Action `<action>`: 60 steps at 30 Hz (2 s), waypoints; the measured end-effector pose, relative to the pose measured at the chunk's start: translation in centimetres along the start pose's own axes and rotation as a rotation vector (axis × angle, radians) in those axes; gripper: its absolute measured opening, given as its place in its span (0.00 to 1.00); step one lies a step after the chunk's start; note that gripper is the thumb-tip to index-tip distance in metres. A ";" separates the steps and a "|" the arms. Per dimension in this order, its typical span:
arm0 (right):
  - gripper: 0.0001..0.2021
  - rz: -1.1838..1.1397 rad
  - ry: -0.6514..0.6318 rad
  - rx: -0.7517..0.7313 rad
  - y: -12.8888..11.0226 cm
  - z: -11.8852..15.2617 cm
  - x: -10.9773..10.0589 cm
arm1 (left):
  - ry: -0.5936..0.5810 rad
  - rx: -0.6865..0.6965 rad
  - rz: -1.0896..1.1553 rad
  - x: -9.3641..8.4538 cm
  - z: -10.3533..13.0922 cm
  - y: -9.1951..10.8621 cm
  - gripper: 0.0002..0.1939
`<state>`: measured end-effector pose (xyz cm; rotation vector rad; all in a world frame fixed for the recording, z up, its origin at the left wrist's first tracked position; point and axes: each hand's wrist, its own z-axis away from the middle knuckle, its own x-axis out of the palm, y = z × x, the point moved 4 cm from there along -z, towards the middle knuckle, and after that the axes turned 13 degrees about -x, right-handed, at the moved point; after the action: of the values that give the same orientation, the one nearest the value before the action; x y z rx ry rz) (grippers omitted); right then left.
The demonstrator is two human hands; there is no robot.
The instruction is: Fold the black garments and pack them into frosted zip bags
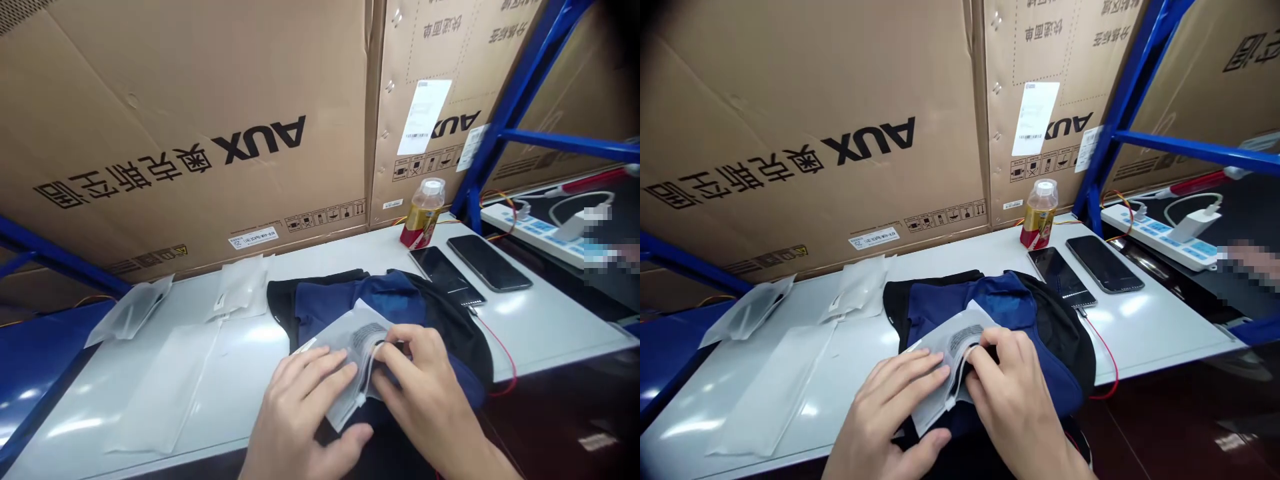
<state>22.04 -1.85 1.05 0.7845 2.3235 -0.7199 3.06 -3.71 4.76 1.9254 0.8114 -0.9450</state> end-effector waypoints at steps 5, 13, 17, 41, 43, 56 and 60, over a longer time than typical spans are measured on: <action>0.10 -0.068 -0.026 -0.040 -0.8 0.1 0.3 | 0.202 -0.144 -0.052 1.6 -0.3 1.1 0.05; 0.11 -0.015 -0.022 -0.085 -0.9 -1.1 -0.4 | 0.197 -0.061 -0.093 1.3 -0.4 1.8 0.07; 0.11 -0.001 -0.046 -0.083 -0.9 -1.4 -0.3 | 0.223 -0.038 -0.108 1.1 -0.3 1.2 0.10; 0.15 -0.040 0.146 -0.059 0.0 1.4 -0.6 | 0.180 -0.001 -0.103 1.6 0.3 1.2 0.18; 0.17 -0.120 0.053 0.008 1.6 1.7 -0.7 | 0.244 -0.041 -0.128 1.6 0.2 1.0 0.15; 0.12 -0.341 -0.044 -0.217 3.6 0.0 -1.1 | 0.324 -0.291 0.346 0.3 -0.3 -3.5 0.11; 0.12 -0.243 -0.019 -0.255 2.8 -0.1 -1.2 | 0.349 -0.375 0.473 0.4 -0.1 -4.4 0.07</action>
<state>24.64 -0.31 1.04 0.3853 2.4558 -0.5129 -0.20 -1.53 2.75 1.8449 0.6252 -0.1598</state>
